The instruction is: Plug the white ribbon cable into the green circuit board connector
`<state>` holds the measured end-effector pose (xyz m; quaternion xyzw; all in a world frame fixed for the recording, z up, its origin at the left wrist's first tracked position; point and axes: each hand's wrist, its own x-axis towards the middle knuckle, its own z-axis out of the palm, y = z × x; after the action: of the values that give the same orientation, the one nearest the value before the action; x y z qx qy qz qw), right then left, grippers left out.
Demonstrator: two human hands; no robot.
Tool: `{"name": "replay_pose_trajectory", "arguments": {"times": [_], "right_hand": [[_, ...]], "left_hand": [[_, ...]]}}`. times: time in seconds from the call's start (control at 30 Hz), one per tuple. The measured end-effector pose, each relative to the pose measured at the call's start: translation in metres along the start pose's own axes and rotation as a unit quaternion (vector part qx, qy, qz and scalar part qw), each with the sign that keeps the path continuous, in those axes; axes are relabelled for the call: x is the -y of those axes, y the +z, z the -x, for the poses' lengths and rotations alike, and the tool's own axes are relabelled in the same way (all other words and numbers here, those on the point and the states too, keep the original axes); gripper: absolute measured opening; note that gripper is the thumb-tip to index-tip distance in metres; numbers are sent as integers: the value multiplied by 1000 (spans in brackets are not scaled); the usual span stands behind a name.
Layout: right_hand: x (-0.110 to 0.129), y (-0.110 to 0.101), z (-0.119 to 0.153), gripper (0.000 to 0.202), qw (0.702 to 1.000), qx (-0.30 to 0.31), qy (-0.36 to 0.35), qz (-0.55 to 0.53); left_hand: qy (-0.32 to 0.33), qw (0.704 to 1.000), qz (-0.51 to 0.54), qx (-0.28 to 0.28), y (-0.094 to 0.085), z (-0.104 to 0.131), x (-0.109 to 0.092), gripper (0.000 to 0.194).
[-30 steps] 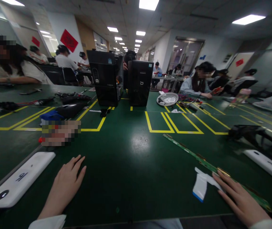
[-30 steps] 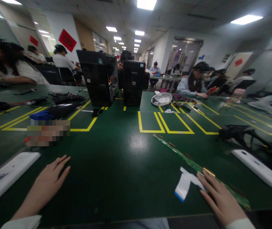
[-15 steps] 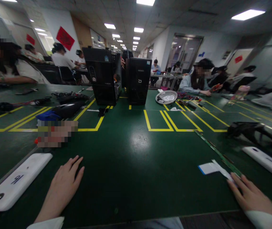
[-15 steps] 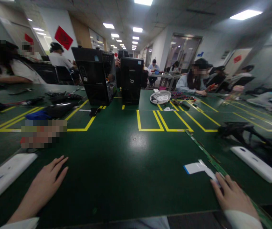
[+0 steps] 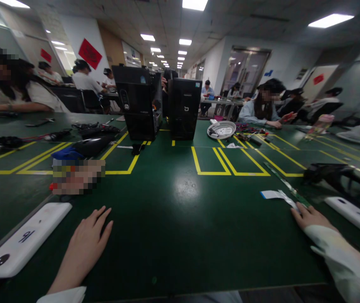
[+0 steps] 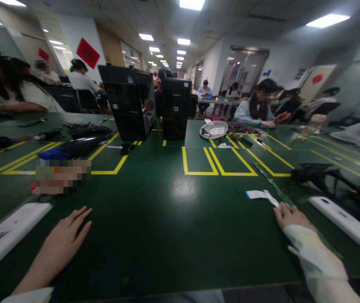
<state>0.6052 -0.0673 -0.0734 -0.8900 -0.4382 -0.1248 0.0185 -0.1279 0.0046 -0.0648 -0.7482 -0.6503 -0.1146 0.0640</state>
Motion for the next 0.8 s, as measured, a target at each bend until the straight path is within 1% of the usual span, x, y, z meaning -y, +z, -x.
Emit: {"name": "replay_pose_trajectory", "arguments": {"times": [0.07,0.13,0.27,0.4,0.53,0.67,0.73,0.8], "right_hand": [[13,-7,-9,57,998,48,36,-6],[25,-15,-12,60,995,79,66,-14],[42,-29,-7,63,990,101,99,-29],[44,-37,-2,64,988,114,100,-37],[43,-38,1,67,989,112,89,-39],[40,-31,3,68,992,91,82,-22],[39,-25,2,68,996,66,62,-5],[39,-19,0,66,999,40,15,-4]], "left_hand": [[-1,1000,4,1,0,1,0,64],[-1,1000,7,-2,-1,1,-1,64],[2,1000,13,-10,-5,2,-4,62],[5,1000,20,-6,-6,2,-4,61],[4,1000,16,-16,-6,3,-4,61],[2,1000,12,-13,-7,3,-6,60],[-1,1000,10,-9,-7,3,-6,60],[-2,1000,9,-8,-7,3,-5,60]]}}
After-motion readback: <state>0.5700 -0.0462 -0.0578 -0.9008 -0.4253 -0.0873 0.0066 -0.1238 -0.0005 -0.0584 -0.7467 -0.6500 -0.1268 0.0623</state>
